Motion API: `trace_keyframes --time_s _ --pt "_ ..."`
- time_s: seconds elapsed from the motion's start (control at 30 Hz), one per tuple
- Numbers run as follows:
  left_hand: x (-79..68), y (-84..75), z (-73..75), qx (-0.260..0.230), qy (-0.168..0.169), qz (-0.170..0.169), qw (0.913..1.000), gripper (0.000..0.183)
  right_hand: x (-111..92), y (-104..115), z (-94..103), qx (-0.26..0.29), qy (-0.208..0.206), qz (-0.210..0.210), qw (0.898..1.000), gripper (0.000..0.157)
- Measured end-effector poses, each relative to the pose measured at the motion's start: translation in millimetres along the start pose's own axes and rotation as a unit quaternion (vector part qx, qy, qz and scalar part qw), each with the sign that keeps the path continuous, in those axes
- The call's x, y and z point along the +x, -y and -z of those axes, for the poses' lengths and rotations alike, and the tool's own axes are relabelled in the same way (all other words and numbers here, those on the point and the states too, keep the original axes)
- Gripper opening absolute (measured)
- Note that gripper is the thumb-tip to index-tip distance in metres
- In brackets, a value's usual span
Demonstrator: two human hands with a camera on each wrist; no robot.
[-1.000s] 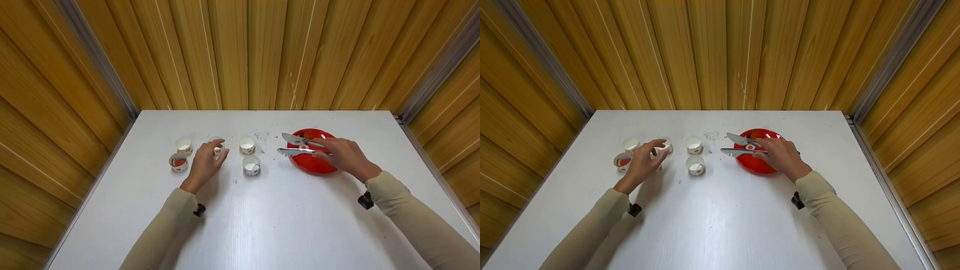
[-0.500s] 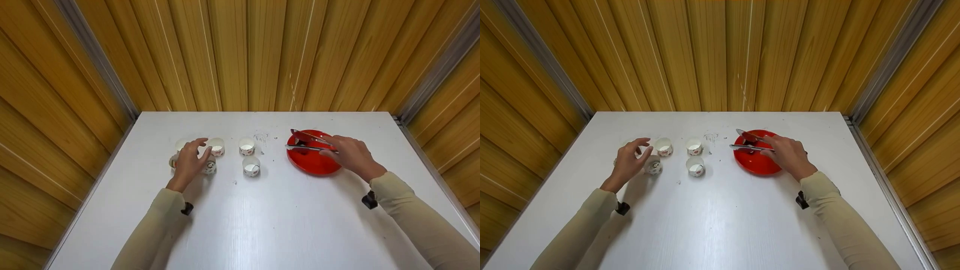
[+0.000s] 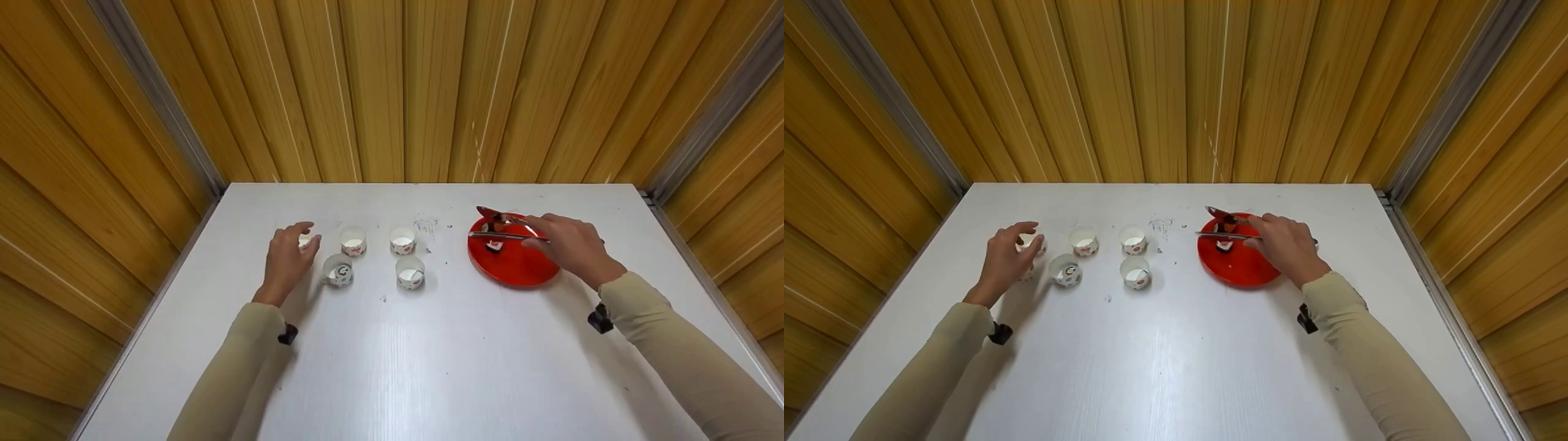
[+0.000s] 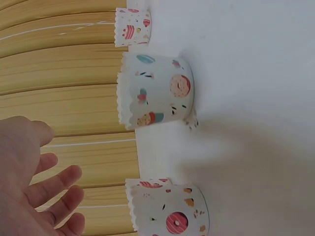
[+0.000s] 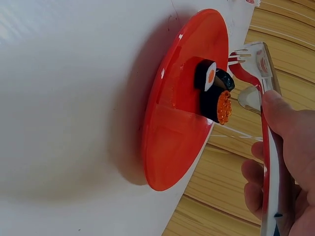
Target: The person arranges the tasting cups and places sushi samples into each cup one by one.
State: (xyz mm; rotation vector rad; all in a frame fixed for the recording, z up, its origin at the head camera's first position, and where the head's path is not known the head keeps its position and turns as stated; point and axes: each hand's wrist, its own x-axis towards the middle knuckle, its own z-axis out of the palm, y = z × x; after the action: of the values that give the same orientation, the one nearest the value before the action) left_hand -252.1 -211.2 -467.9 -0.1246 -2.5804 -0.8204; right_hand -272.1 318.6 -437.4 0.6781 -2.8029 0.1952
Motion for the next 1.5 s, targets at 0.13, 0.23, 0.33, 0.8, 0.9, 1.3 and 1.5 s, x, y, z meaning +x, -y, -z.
trace_keyframes --time_s 0.13,0.23,0.33,0.8,0.9,1.3,1.5 --pt "3.4 11.6 2.8 0.017 -0.001 0.016 0.9997 0.038 6 3 1.8 -0.011 0.017 -0.001 1.0 0.05" --pt "5.0 19.4 5.1 0.017 0.009 0.037 0.9991 0.04 9 5 3.5 -0.015 0.036 -0.001 0.999 0.05" --pt "6.1 26.6 7.5 0.013 0.026 0.059 0.9979 0.044 13 7 5.0 -0.011 0.05 -0.006 0.999 0.049" --pt "13.1 47.9 13.2 -0.003 0.099 0.124 0.9873 0.055 25 12 3.6 -0.02 0.069 -0.013 0.997 0.048" --pt "14.6 50.9 14.3 -0.02 0.117 0.135 0.9836 0.056 27 13 3.8 -0.026 0.058 -0.004 0.998 0.047" --pt "19.0 58.0 16.6 -0.055 0.157 0.155 0.9738 0.051 34 19 6.4 -0.063 0.067 0.005 0.996 0.043" --pt "19.0 61.5 15.8 -0.048 0.155 0.15 0.9753 0.049 35 20 5.4 -0.078 0.061 0.012 0.995 0.039"
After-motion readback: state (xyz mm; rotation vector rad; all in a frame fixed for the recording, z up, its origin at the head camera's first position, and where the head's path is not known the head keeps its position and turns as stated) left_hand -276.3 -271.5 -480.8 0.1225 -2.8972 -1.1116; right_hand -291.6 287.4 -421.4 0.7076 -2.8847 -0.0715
